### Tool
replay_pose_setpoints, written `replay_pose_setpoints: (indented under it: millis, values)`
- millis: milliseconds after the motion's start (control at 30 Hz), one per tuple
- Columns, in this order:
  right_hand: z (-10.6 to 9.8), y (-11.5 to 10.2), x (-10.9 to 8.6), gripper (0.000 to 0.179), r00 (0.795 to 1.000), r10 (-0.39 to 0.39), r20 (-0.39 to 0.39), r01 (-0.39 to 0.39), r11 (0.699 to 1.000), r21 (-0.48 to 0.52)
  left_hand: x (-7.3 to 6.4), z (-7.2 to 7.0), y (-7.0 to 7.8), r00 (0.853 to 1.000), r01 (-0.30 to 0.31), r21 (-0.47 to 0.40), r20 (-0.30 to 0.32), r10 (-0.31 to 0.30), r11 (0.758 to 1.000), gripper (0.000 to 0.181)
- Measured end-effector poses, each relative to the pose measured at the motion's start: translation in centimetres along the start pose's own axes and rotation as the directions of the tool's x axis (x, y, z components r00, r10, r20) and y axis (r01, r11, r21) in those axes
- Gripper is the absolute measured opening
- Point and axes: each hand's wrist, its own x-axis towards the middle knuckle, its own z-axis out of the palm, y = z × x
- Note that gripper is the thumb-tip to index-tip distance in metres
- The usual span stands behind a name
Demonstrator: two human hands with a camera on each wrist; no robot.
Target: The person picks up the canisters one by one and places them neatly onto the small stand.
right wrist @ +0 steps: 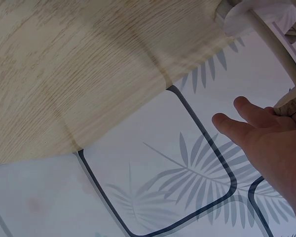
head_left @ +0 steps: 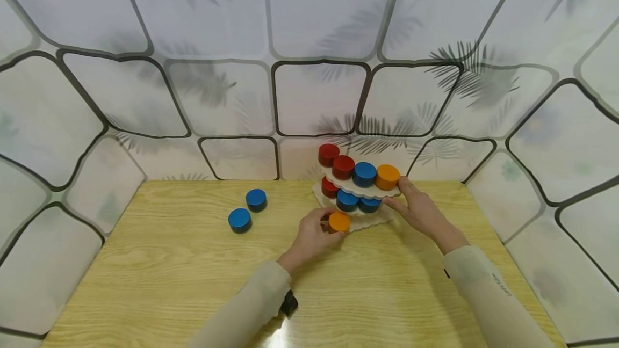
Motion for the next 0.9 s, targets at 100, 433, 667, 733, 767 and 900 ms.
replay_pose_setpoints:
  millis: [100, 433, 667, 733, 767, 900]
  values:
    - [0.0, -0.1, 0.1, 0.082, 1.000, -0.004, -0.005, 0.004, 1.000, -0.004, 0.0, 0.2, 0.2, 1.000, -0.005, -0.002, -0.006, 0.005, 1.000, 0.057]
    - [0.0, 0.0, 0.1, 0.078, 1.000, -0.008, -0.007, 0.008, 1.000, -0.004, 0.2, 0.6, 0.2, 1.000, -0.006, -0.010, -0.022, 0.006, 1.000, 0.056]
    - [0.0, 0.1, 0.1, 0.080, 1.000, -0.014, -0.006, 0.014, 1.000, 0.005, 0.2, 0.9, 0.3, 1.000, -0.002, -0.056, -0.026, 0.001, 0.998, 0.054]
    - [-0.1, 0.0, 0.1, 0.084, 1.000, -0.013, -0.004, 0.013, 1.000, 0.006, 0.2, 1.0, 0.3, 1.000, 0.001, -0.063, -0.028, -0.002, 0.998, 0.053]
    - [-0.1, 0.0, 0.1, 0.085, 1.000, -0.011, -0.002, 0.011, 1.000, 0.007, 0.2, 1.0, 0.3, 1.000, 0.002, -0.062, -0.029, -0.004, 0.998, 0.052]
    - [-0.1, -0.3, -0.1, 0.092, 1.000, 0.002, 0.009, -0.002, 1.000, 0.006, 0.2, 1.2, 0.4, 0.999, -0.009, -0.041, -0.034, 0.008, 0.999, 0.050]
